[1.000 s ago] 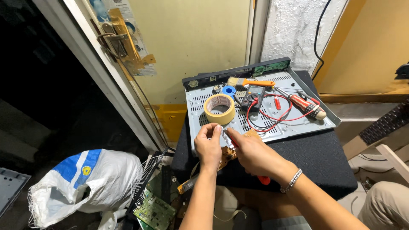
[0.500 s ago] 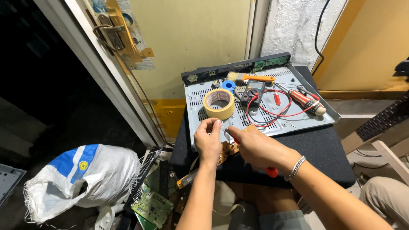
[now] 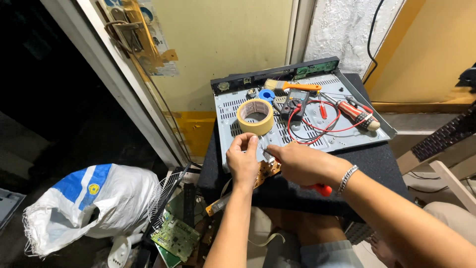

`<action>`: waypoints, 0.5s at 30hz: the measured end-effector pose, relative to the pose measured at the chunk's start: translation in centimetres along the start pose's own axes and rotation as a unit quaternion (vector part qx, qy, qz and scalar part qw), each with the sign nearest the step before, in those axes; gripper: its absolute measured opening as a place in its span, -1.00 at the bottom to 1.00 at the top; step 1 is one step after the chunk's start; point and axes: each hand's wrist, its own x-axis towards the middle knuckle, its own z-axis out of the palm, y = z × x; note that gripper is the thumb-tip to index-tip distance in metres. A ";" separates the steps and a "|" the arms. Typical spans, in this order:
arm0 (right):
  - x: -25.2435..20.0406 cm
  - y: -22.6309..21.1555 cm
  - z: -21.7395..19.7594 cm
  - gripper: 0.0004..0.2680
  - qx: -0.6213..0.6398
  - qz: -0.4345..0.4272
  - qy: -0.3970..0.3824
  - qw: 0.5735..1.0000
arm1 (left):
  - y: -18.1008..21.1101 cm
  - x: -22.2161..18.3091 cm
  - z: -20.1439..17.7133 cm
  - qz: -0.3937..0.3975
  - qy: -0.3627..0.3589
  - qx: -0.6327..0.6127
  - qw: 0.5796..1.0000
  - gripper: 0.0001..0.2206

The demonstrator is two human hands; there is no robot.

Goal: Repairing an electronic device by testing components with a multimeter and manipulating wires with pliers

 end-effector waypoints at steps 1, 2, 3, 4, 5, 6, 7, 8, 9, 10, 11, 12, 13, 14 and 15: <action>0.0 -0.1 -0.3 -0.63 -0.020 -0.008 -0.007 1.000 | 0.2 -0.1 0.0 -0.001 0.000 0.001 1.000 -0.94; -0.1 -0.2 -0.6 -0.64 -0.040 -0.017 -0.013 0.999 | 0.4 -0.1 -0.1 -0.001 -0.001 0.002 1.000 -0.94; 0.0 -0.3 -0.6 -0.64 -0.040 -0.016 -0.014 0.999 | 0.5 -0.2 -0.1 -0.002 -0.001 0.002 1.000 -0.94; 0.2 -0.4 -0.6 -0.64 -0.053 -0.012 -0.015 0.998 | 0.5 -0.2 -0.1 -0.001 0.000 0.001 1.000 -0.94; 0.3 -0.4 -0.6 -0.65 -0.066 -0.008 -0.017 0.998 | 0.5 -0.2 -0.2 0.000 0.000 0.000 1.000 -0.94; 0.7 -0.3 -0.5 -0.65 -0.066 -0.008 -0.017 0.998 | 0.5 -0.2 -0.2 -0.001 0.000 0.000 1.000 -0.94; 1.0 -0.2 -0.3 -0.64 -0.075 -0.012 -0.018 0.997 | 0.6 -0.2 -0.2 -0.001 -0.001 -0.001 1.000 -0.94; 1.4 -0.1 -0.1 -0.63 -0.084 -0.017 -0.019 0.996 | 0.6 -0.3 -0.2 0.000 -0.002 -0.002 1.000 -0.94; 1.6 0.2 0.1 -0.63 -0.084 -0.016 -0.020 0.996 | 0.6 -0.3 -0.2 -0.002 -0.002 -0.002 1.000 -0.94; 1.8 0.5 0.2 -0.63 -0.077 -0.021 -0.030 0.996 | 0.6 -0.3 -0.2 0.001 -0.004 -0.004 1.000 -0.94; 2.0 0.7 0.3 -0.62 -0.070 -0.027 -0.038 0.996 | 0.7 -0.2 -0.2 0.003 -0.007 -0.006 1.000 -0.93; 2.0 0.6 0.2 -0.62 -0.069 -0.026 -0.039 0.997 | 0.7 -0.2 -0.3 0.003 -0.007 -0.005 1.000 -0.93; 1.9 0.6 0.0 -0.61 -0.062 -0.016 -0.046 0.997 | 0.8 -0.3 -0.3 0.004 -0.007 -0.006 1.000 -0.93; 1.9 0.5 -0.2 -0.59 -0.055 -0.007 -0.053 0.997 | 0.9 -0.4 -0.3 0.004 -0.008 -0.007 1.000 -0.93; 2.1 0.6 -0.1 -0.59 -0.055 -0.006 -0.052 0.997 | 0.7 -0.3 -0.2 0.005 -0.008 -0.007 1.000 -0.93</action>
